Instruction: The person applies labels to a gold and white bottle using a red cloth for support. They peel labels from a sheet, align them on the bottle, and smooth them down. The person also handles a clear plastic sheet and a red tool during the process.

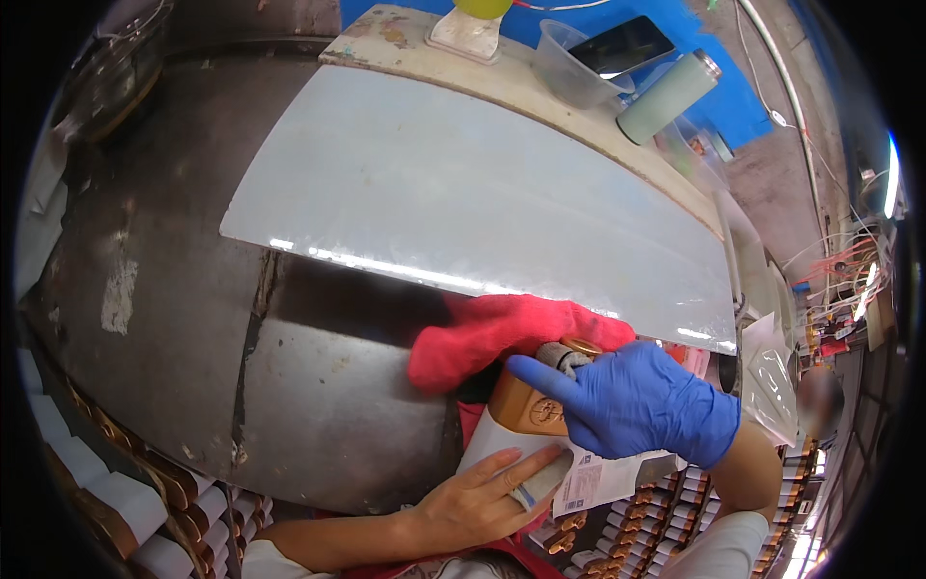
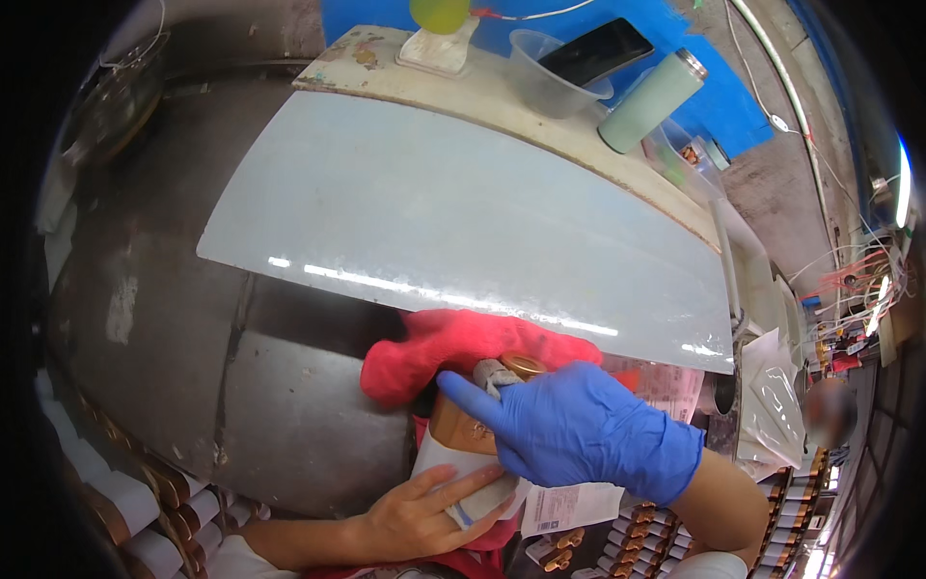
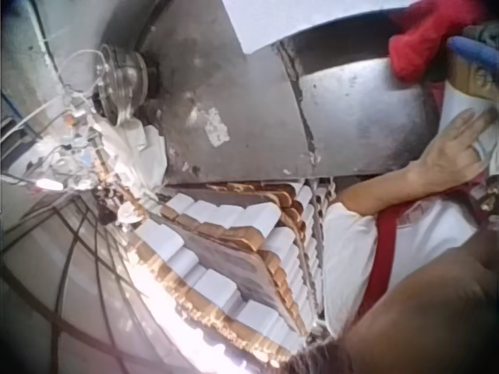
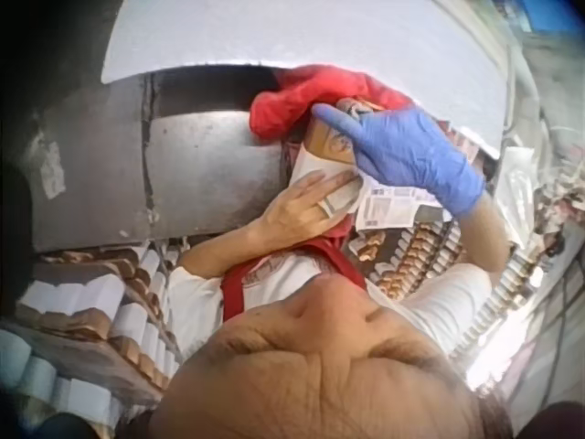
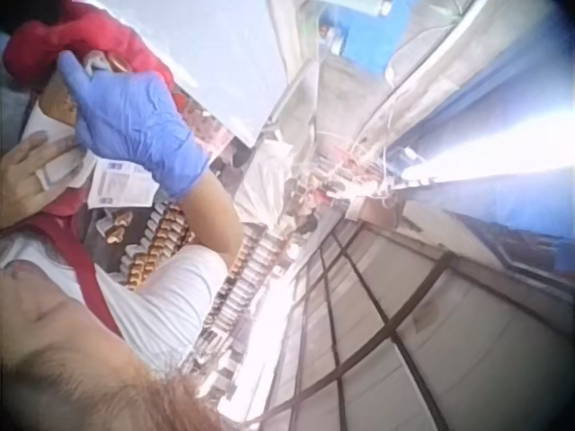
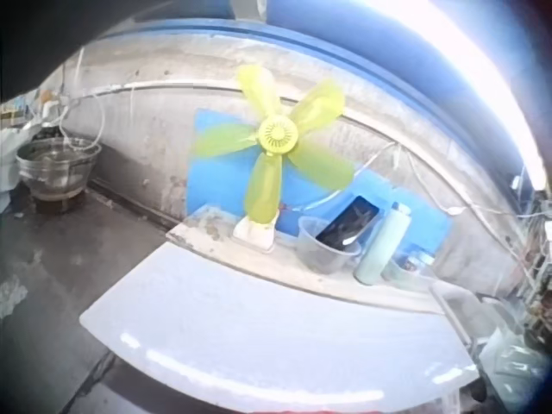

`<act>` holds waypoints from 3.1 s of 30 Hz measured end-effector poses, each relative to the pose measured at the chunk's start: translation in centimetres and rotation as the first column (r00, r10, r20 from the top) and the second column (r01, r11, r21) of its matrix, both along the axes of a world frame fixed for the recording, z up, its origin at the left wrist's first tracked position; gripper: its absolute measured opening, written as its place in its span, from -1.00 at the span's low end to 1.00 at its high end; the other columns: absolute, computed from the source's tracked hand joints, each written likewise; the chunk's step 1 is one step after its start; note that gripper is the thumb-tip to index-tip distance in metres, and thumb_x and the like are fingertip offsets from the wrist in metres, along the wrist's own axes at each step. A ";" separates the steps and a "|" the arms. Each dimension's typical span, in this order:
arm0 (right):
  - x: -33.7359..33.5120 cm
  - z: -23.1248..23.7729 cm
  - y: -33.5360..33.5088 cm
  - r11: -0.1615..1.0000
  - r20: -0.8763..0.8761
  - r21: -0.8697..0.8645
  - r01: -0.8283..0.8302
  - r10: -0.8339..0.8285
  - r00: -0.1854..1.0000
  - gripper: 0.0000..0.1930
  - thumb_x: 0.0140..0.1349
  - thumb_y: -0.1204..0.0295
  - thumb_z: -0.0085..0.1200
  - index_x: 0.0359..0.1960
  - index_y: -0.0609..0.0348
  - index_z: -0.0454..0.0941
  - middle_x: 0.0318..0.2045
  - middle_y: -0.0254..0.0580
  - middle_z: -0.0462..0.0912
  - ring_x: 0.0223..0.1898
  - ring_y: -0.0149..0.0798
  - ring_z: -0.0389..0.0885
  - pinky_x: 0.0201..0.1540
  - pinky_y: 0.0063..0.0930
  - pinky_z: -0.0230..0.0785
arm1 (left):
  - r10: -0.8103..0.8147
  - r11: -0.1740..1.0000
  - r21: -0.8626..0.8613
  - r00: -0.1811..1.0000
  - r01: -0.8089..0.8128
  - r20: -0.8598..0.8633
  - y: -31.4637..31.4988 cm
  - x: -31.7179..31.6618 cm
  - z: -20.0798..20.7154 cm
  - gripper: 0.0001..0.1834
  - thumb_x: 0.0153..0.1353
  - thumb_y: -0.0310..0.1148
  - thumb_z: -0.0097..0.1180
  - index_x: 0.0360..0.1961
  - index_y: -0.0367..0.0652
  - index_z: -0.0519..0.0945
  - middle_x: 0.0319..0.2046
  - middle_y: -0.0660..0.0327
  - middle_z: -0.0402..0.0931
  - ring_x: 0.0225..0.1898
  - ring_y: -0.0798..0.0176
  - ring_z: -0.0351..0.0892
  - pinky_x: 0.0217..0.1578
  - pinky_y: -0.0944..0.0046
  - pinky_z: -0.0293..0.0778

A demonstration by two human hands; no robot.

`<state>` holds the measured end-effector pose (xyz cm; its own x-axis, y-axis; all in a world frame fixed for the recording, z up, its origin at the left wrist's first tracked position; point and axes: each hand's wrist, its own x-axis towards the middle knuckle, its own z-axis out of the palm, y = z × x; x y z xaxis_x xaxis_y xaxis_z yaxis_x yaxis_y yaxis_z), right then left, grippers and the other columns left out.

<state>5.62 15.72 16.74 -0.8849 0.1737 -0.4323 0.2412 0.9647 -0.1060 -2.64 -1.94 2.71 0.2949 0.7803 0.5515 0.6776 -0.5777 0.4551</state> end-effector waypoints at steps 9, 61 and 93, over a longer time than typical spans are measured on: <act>3.4 -0.8 -2.7 0.989 -0.192 0.012 0.147 -0.142 0.971 -0.31 -0.04 0.49 -0.02 0.25 0.04 0.20 -0.42 -0.08 0.60 -0.62 -0.10 0.55 -0.64 -0.28 0.38 | 0.056 0.998 0.019 0.997 -0.055 -0.050 0.2 0.2 0.5 -0.60 0.04 -0.38 -0.03 -0.04 -0.07 0.56 -0.39 0.27 0.56 0.21 0.18 0.34 0.22 0.09 0.04; 39.3 -15.5 -8.5 -0.141 -0.505 -0.499 0.855 -0.754 -0.419 -0.67 0.07 0.28 0.19 -0.18 0.22 0.59 -0.39 -0.15 0.65 -0.35 -0.35 0.60 -0.23 -0.52 0.42 | 0.277 0.961 0.072 0.945 -0.269 -0.176 -0.5 5.2 1.5 -0.53 -0.19 -0.64 0.24 -0.12 -0.24 0.55 -0.03 -0.05 0.45 0.11 -0.14 0.39 0.20 -0.21 0.10; 46.8 -19.3 0.4 -0.087 -0.676 0.574 0.815 -0.611 0.411 -0.85 0.08 0.32 0.06 -0.52 0.11 0.51 -0.56 -0.21 0.57 -0.49 -0.12 0.61 -0.49 -0.26 0.44 | 0.245 0.968 0.098 0.961 -0.233 -0.128 -1.0 4.1 0.6 -0.52 -0.07 -0.52 0.17 -0.02 -0.14 0.53 0.00 0.02 0.44 0.16 -0.01 0.33 0.24 -0.18 0.02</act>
